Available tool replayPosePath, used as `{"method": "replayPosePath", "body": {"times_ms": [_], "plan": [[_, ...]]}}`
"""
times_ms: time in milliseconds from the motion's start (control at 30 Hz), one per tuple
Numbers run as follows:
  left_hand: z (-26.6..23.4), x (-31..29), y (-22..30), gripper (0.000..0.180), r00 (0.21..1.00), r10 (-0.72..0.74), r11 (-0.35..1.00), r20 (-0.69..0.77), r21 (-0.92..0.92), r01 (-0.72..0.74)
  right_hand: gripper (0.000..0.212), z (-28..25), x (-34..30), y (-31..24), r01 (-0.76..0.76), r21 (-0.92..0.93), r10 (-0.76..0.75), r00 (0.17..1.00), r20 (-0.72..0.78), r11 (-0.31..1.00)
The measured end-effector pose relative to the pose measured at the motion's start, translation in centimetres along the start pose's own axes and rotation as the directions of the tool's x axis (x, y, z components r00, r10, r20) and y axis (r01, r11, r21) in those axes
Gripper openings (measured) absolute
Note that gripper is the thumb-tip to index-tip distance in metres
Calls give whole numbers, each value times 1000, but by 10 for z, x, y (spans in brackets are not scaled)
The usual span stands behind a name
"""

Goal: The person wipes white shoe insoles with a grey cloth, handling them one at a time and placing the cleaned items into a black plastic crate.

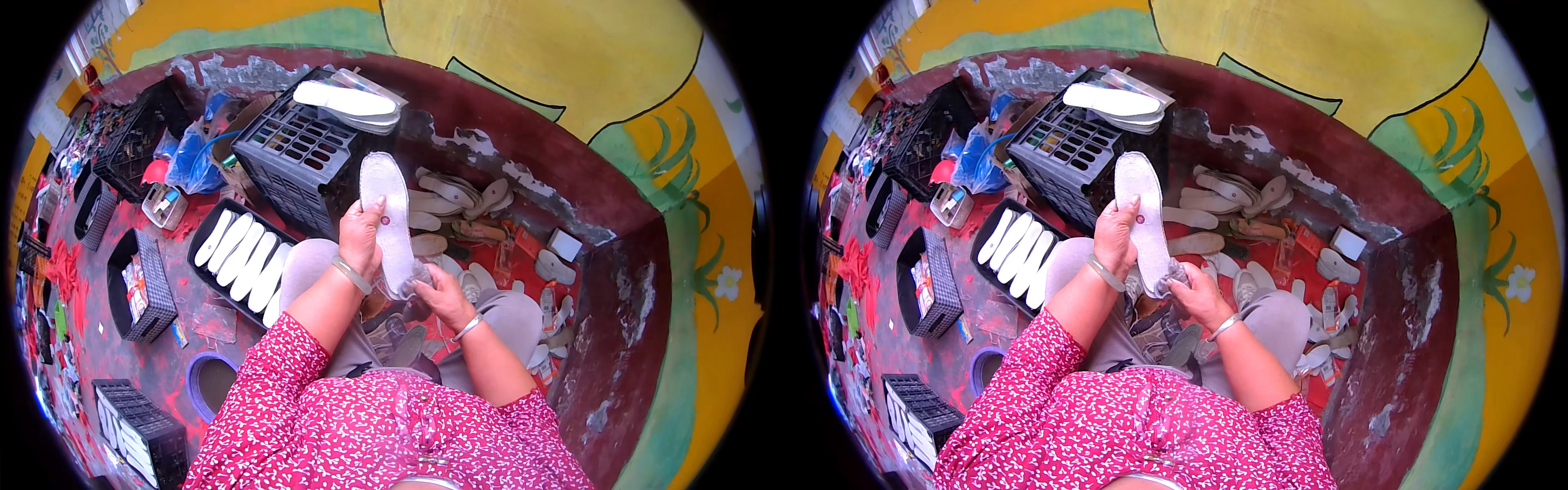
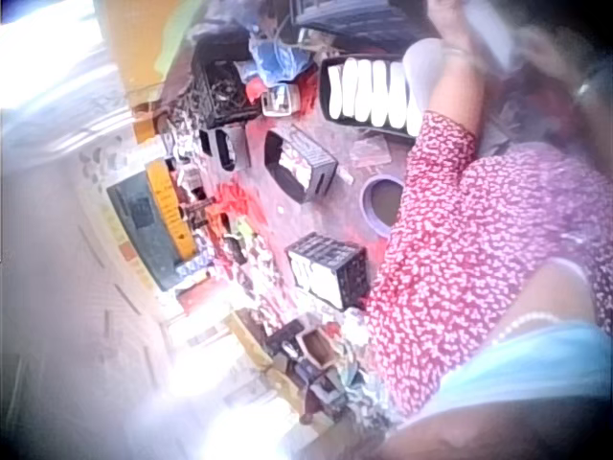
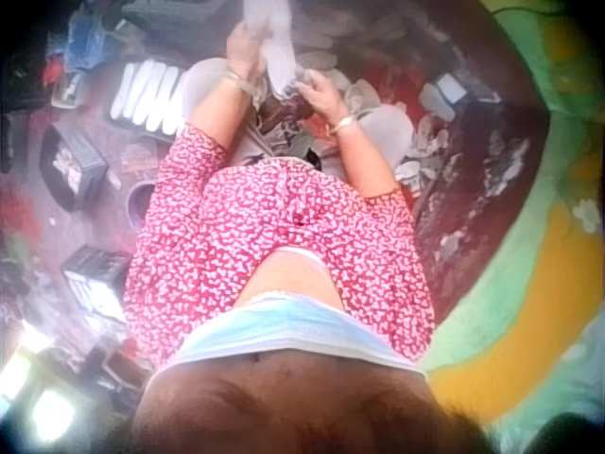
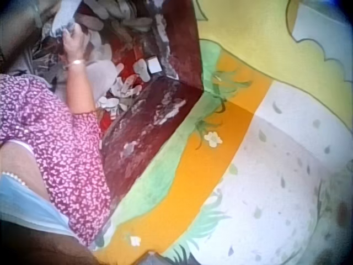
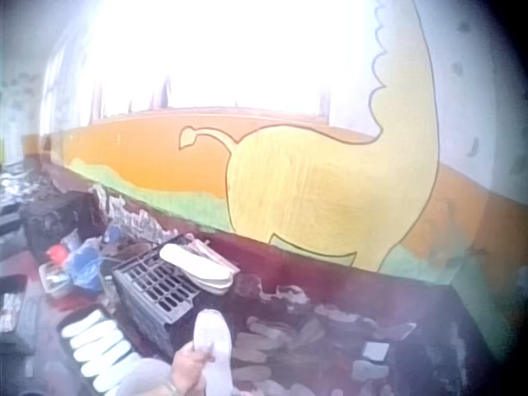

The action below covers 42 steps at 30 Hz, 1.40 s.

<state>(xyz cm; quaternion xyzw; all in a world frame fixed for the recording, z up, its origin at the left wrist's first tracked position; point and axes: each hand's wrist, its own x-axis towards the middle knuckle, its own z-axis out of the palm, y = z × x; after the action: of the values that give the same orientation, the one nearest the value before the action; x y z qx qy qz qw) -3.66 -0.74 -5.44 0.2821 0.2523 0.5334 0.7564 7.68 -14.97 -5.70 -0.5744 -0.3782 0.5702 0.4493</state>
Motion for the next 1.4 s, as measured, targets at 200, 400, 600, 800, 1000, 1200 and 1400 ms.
{"method": "replayPosePath", "body": {"times_ms": [200,400,600,800,1000,1200,1400], "plan": [[-7,13,6,12,994,109,991,8,-79,-108,22,-9,-6,25,204,-204,-181,975,129,957],[-9,12,2,12,994,-63,997,90,51,58,25,-46,-1,29,139,94,-133,989,-66,986],[-2,-6,-16,25,910,-358,921,210,240,307,33,-69,3,-6,379,376,-248,902,-352,846],[3,-22,-34,39,844,-477,831,244,438,343,48,-28,-1,-15,499,-595,-716,669,-198,630],[16,-42,-17,39,652,-659,684,375,659,313,45,-25,4,-17,373,-869,-875,467,-125,324],[10,-47,-21,41,573,-656,713,490,650,261,26,-93,17,4,431,156,-217,696,-684,889],[9,-27,-4,42,726,-551,829,412,373,417,24,-96,10,2,549,396,-190,729,-658,736]]}}
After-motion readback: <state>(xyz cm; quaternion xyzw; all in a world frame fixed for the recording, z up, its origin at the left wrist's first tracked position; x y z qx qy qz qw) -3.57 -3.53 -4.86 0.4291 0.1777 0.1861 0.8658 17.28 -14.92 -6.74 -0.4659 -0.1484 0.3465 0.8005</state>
